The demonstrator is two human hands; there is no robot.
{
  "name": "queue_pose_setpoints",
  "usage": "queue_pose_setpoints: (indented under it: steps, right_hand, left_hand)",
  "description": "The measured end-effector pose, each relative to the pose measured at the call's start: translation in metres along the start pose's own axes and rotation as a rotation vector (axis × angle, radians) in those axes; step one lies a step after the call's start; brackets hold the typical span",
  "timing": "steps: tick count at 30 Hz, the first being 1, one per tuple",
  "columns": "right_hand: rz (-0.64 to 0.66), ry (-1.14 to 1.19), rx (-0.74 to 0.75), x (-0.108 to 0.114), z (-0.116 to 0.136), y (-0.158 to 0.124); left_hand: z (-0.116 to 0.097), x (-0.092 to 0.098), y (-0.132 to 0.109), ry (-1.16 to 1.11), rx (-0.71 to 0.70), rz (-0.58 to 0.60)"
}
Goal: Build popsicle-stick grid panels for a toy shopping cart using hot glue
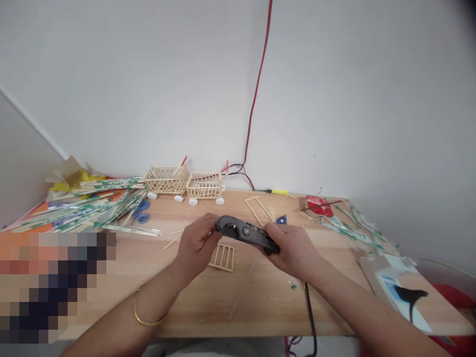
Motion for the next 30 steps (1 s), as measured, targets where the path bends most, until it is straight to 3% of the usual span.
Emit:
queue_pose_setpoints:
  steps: [3,7,13,30]
  right_hand:
    - [0.043,0.231,-0.054,-0.002,0.001,0.000]
    - [-0.028,0.369,-0.116,0.006,-0.002,-0.002]
    - [-0.055,0.248,-0.060,0.010,-0.001,-0.003]
    - [-0.048,0.017,-0.019,0.010,0.001,-0.004]
  left_hand:
    - [0.002,0.000,0.000,-0.044,0.041,-0.016]
    - [0.004,-0.004,0.000,-0.191,0.145,-0.005]
    - [0.006,-0.010,-0.003,-0.242,0.246,0.043]
    - [0.002,-0.014,-0.001,-0.281,0.266,0.060]
Point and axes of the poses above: each hand's wrist, its own y-axis towards the middle knuckle, its own x-axis out of the back of the hand, z = x × y, the point moved 4 cm from there along y, towards the middle knuckle, and after that the axes turned 1 degree about -y, right-handed, at the moved point
